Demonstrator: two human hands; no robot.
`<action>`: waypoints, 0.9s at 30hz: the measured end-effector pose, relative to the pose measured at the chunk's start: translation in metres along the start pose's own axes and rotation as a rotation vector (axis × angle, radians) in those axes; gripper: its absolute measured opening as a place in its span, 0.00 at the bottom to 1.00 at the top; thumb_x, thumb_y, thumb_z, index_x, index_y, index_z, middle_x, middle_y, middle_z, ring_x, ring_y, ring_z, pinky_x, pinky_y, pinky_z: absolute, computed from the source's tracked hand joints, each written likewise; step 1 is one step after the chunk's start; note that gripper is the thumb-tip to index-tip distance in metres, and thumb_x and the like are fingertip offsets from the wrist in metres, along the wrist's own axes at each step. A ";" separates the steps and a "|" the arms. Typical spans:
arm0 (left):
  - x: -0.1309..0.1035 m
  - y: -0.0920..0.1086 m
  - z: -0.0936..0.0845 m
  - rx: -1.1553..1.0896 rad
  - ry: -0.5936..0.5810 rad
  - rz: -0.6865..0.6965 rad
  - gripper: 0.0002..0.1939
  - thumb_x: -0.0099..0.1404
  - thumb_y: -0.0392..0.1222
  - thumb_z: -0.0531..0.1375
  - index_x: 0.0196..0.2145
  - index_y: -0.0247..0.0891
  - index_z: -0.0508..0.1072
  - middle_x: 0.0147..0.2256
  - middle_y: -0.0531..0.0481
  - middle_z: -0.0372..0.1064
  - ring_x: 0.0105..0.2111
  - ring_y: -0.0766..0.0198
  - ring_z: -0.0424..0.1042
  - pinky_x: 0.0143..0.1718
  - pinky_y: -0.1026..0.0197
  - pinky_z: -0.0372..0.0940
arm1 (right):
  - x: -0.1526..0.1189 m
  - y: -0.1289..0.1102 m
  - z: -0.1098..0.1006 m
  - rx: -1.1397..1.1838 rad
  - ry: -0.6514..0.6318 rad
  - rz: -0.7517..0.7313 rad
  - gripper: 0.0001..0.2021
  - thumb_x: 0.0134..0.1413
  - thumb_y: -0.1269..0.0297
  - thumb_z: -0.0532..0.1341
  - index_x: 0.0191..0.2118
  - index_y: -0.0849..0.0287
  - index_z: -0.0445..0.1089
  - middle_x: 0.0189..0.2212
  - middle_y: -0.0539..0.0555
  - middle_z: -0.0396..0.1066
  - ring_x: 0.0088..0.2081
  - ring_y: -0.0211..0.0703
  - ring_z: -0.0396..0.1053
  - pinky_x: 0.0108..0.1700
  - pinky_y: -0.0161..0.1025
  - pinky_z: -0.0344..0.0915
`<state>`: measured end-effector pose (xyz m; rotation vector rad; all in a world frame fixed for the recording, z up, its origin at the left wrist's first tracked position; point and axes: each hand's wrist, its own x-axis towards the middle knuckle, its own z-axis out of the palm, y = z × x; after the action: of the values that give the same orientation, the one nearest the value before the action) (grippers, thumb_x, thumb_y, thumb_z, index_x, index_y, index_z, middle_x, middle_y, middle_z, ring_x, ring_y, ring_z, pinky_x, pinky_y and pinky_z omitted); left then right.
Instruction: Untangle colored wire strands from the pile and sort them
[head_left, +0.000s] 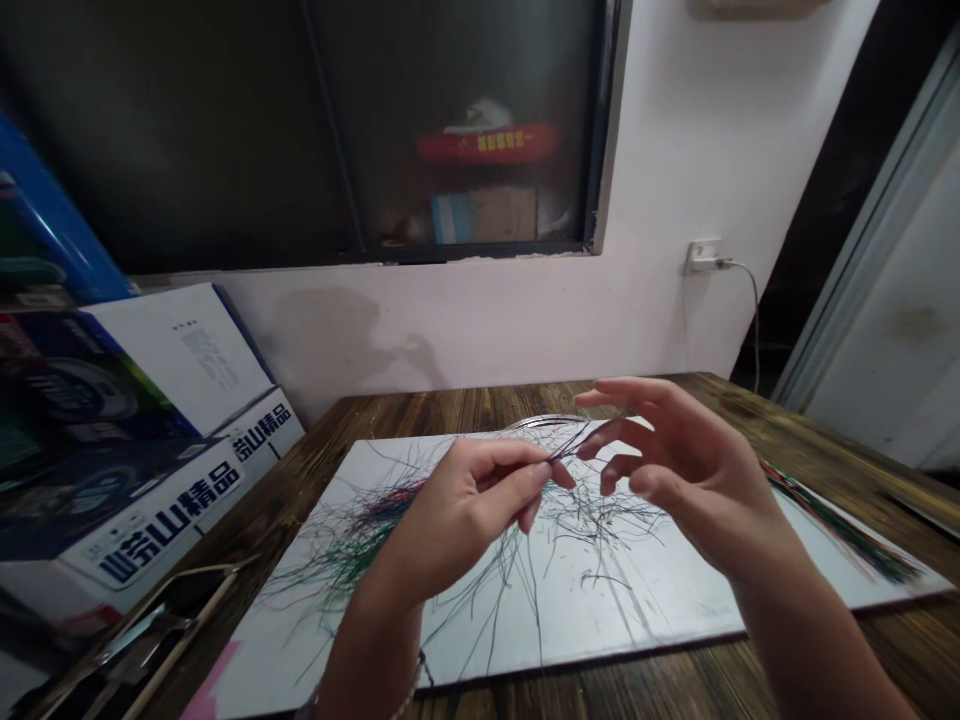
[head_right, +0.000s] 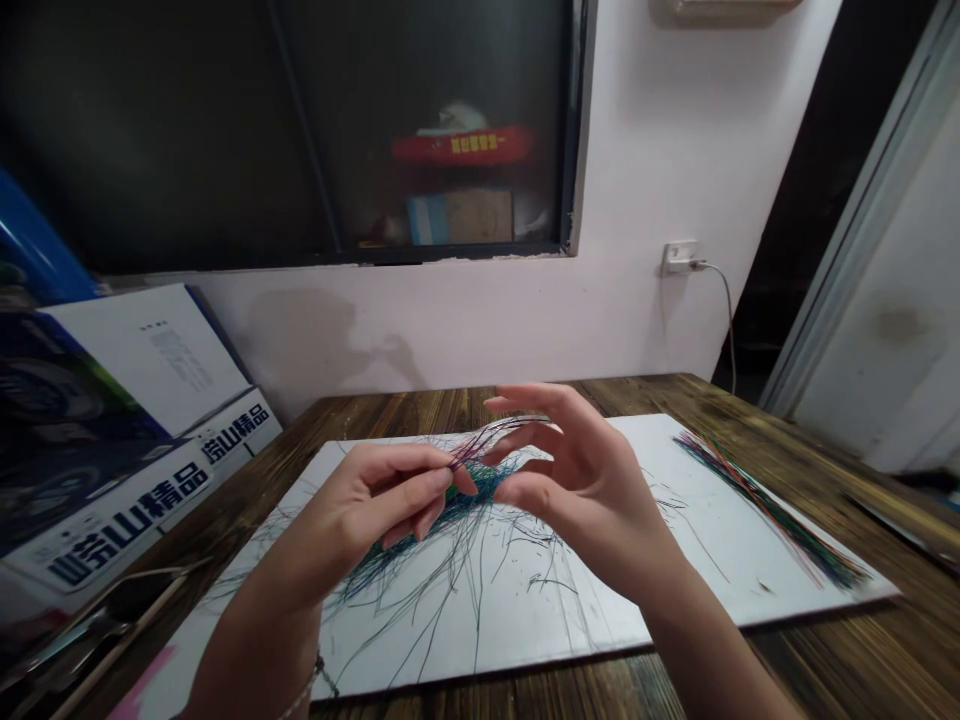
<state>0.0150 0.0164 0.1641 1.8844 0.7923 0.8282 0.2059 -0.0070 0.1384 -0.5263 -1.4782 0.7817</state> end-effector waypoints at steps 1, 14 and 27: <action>0.000 0.000 0.000 -0.004 -0.004 0.001 0.09 0.64 0.39 0.55 0.30 0.37 0.74 0.18 0.57 0.58 0.16 0.75 0.53 0.16 0.68 0.46 | 0.000 0.000 -0.001 0.011 -0.045 0.016 0.24 0.45 0.68 0.68 0.50 0.53 0.66 0.48 0.57 0.67 0.38 0.43 0.71 0.29 0.35 0.73; 0.000 0.002 0.005 0.015 -0.092 0.024 0.11 0.63 0.37 0.54 0.26 0.37 0.72 0.19 0.57 0.56 0.21 0.70 0.54 0.22 0.65 0.49 | 0.004 0.012 0.004 0.111 -0.074 0.000 0.06 0.49 0.74 0.65 0.32 0.56 0.75 0.28 0.50 0.73 0.27 0.37 0.72 0.29 0.38 0.73; 0.007 -0.003 0.014 -0.170 -0.082 0.011 0.13 0.66 0.44 0.53 0.26 0.38 0.70 0.20 0.57 0.47 0.20 0.70 0.43 0.20 0.64 0.42 | 0.006 0.018 0.003 0.308 -0.092 0.023 0.06 0.55 0.69 0.60 0.33 0.56 0.75 0.29 0.51 0.73 0.29 0.36 0.71 0.30 0.36 0.70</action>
<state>0.0297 0.0167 0.1580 1.7613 0.6408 0.7945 0.1994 0.0090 0.1290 -0.2779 -1.4035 1.0412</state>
